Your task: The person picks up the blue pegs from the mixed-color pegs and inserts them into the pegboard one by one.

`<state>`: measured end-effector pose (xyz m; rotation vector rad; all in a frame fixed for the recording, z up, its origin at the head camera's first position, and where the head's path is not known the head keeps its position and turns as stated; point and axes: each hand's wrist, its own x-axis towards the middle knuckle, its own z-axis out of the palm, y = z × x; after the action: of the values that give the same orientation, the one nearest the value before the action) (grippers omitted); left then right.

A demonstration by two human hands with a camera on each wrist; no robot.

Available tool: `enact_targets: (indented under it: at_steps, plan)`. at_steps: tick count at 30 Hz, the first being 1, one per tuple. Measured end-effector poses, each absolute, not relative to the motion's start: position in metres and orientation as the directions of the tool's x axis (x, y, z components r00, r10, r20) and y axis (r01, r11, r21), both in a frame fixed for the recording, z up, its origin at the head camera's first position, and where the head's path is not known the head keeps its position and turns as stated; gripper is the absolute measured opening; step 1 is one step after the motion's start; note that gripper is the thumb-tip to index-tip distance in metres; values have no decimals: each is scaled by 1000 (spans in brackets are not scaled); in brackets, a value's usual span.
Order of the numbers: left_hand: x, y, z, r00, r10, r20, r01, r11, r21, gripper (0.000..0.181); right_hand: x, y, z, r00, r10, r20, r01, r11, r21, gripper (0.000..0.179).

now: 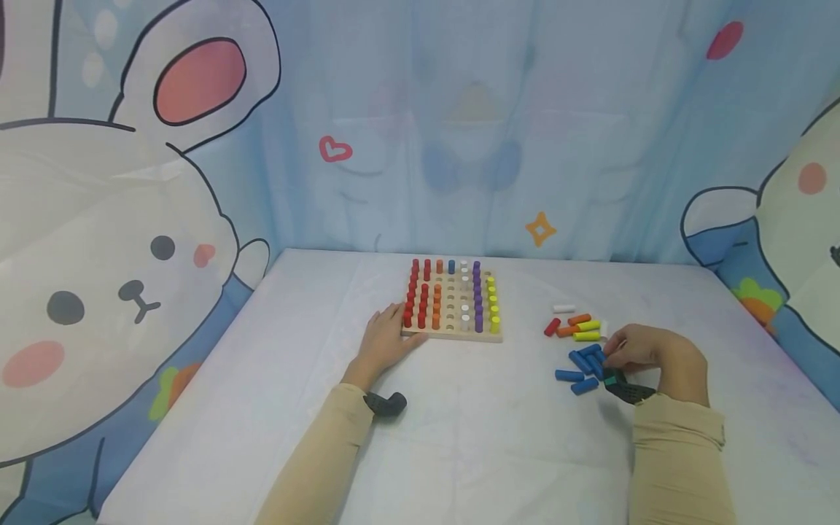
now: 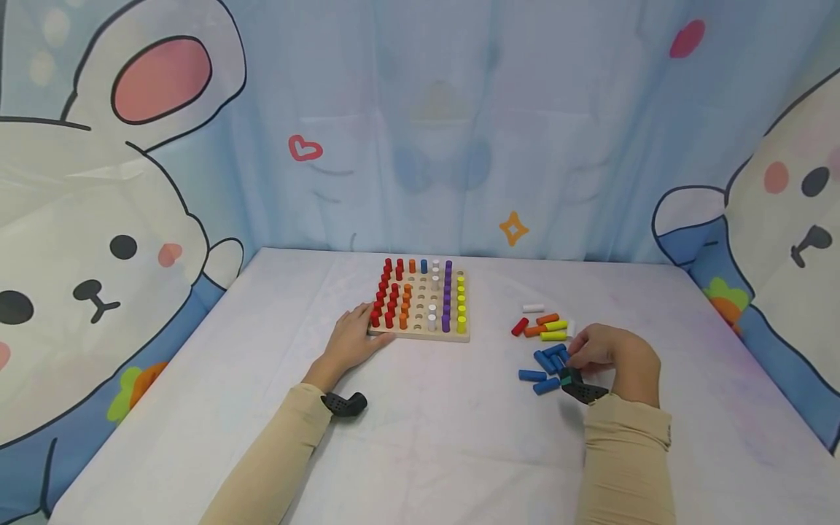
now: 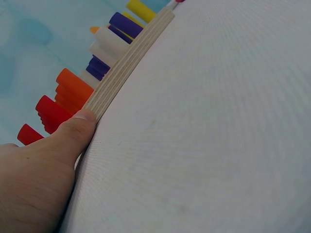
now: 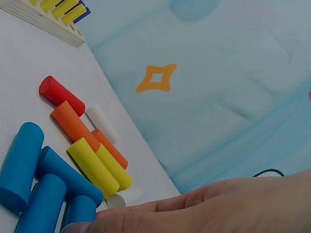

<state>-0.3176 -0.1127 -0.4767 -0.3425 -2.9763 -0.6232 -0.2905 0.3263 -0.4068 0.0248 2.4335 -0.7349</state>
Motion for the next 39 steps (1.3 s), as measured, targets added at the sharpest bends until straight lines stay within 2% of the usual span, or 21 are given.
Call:
enact_targets:
  at_steps: [9,18,27,39]
  plan:
    - [-316,-113,-475,-969,208,133,244,889,388,86,-293,327,-409,-830,-134,-541,169,865,-473,38]
    - [-317,-113,-473,-967,211,140,250,892,377,86,-291,325,-401,-834,-165,-526,139,860,-491,38]
    - [-318,-113,-474,-968,211,132,246,893,377,86,-289,328,-398,-841,-154,-518,164,841,-516,40]
    - [-317,-113,-476,-969,210,133,246,891,383,87,-291,333,-396,-858,-192,-476,119,828,-548,31]
